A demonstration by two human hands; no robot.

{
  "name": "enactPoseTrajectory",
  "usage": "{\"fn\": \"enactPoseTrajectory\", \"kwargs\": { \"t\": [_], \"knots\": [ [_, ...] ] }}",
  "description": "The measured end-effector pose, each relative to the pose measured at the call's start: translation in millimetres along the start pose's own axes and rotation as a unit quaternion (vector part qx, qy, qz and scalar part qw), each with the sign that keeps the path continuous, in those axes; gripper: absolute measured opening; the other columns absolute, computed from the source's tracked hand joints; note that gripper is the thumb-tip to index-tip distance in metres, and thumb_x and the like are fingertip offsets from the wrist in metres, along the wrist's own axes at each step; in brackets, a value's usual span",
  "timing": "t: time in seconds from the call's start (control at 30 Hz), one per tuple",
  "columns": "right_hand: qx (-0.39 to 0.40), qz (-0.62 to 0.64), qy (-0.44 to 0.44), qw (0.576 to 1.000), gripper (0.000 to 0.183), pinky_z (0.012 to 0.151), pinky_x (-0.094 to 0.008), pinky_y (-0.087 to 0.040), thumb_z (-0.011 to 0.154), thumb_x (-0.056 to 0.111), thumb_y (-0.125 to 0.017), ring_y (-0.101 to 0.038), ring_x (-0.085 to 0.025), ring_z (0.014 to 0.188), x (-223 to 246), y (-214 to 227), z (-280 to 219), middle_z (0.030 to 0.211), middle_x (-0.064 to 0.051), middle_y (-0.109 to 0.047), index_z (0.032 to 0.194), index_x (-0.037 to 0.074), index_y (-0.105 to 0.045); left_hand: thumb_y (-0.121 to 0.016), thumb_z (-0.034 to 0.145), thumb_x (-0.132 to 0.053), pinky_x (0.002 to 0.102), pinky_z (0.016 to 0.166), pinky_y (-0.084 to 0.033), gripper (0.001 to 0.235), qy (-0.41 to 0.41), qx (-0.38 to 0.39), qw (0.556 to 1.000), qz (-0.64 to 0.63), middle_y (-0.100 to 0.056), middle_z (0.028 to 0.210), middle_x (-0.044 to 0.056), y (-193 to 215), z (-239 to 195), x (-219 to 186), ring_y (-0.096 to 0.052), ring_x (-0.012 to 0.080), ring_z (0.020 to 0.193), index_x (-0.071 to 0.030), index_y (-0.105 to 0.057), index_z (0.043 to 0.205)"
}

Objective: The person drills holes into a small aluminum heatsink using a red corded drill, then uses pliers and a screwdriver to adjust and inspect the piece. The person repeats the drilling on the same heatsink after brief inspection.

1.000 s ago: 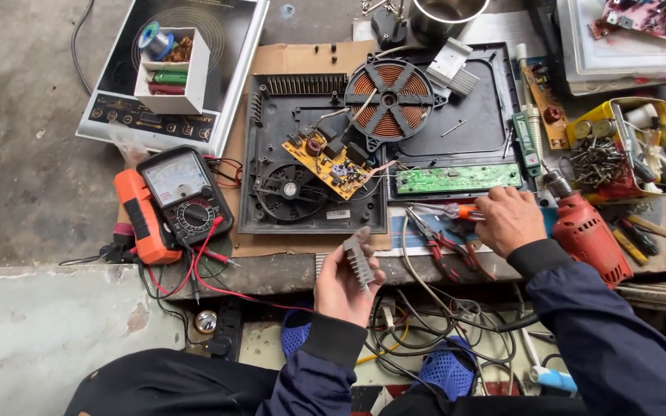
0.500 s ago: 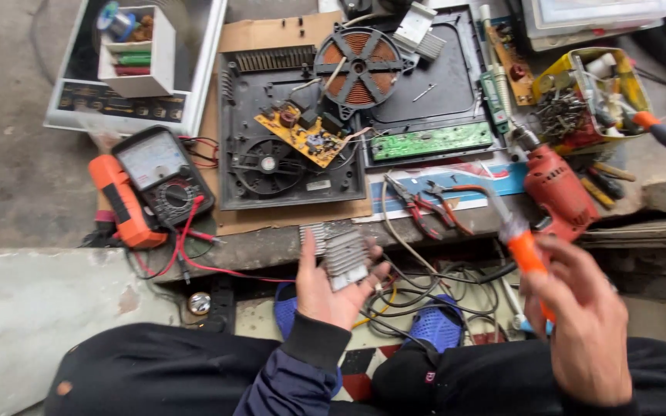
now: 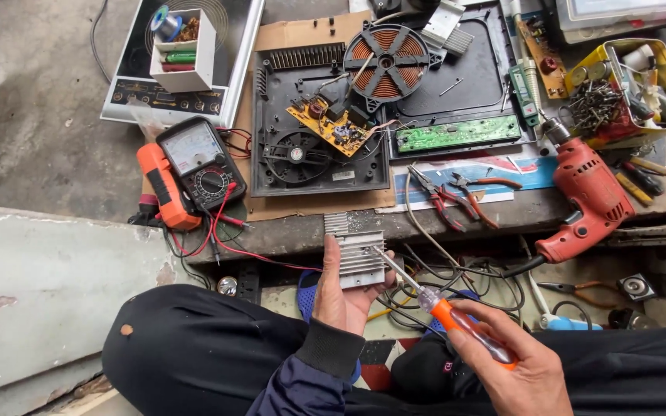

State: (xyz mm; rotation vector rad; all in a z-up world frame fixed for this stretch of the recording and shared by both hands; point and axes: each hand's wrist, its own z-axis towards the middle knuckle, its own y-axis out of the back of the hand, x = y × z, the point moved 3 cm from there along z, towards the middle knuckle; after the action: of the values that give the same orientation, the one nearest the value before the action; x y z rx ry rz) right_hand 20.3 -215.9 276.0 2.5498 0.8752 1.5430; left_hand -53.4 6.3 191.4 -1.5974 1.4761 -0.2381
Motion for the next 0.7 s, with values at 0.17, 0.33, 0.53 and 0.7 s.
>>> {"fn": "enactPoseTrajectory", "kwargs": {
  "t": [0.17, 0.33, 0.53, 0.7],
  "knots": [
    [-0.01, -0.011, 0.003, 1.0, 0.047, 0.078, -0.035, -0.063, 0.079, -0.009, -0.089, -0.083, -0.024, 0.083, 0, -3, -4, 0.096, -0.021, -0.095, 0.126, -0.001, -0.09, -0.071, 0.091, -0.058, 0.039, 0.077, -0.065, 0.079, -0.016, -0.022, 1.0, -0.003, -0.076, 0.121, 0.032, 3, 0, -5, -0.076, 0.0327, 0.096, 0.006, -0.063, 0.138],
    [-0.001, -0.023, -0.005, 1.0, 0.046, 0.078, -0.033, -0.061, 0.081, -0.006, -0.089, -0.081, -0.023, 0.084, -2, -8, -2, 0.097, -0.019, -0.094, 0.126, 0.001, -0.091, -0.071, 0.092, -0.055, 0.039, 0.078, -0.066, 0.079, -0.025, -0.013, 0.999, -0.02, -0.074, 0.126, 0.029, 6, 2, -5, -0.077, 0.035, 0.108, 0.004, -0.059, 0.144],
    [0.0, -0.049, -0.01, 0.999, 0.047, 0.081, -0.033, -0.064, 0.081, -0.003, -0.09, -0.084, -0.022, 0.088, 2, -12, -4, 0.101, -0.017, -0.095, 0.127, 0.004, -0.091, -0.072, 0.094, -0.051, 0.039, 0.08, -0.065, 0.072, -0.043, -0.014, 0.999, 0.002, -0.076, 0.123, 0.027, 17, 10, -1, -0.075, 0.0302, 0.1, 0.003, -0.063, 0.14],
    [0.004, -0.102, 0.142, 0.985, 0.046, 0.076, -0.027, -0.068, 0.074, 0.002, -0.091, -0.087, -0.013, 0.081, 8, -15, -12, 0.101, -0.008, -0.097, 0.12, 0.003, -0.089, -0.074, 0.101, -0.043, 0.04, 0.09, -0.063, 0.043, -0.116, 0.021, 0.99, 0.076, -0.073, 0.112, 0.011, 42, 24, 12, -0.071, 0.0216, 0.098, -0.005, -0.064, 0.119]
  ]
}}
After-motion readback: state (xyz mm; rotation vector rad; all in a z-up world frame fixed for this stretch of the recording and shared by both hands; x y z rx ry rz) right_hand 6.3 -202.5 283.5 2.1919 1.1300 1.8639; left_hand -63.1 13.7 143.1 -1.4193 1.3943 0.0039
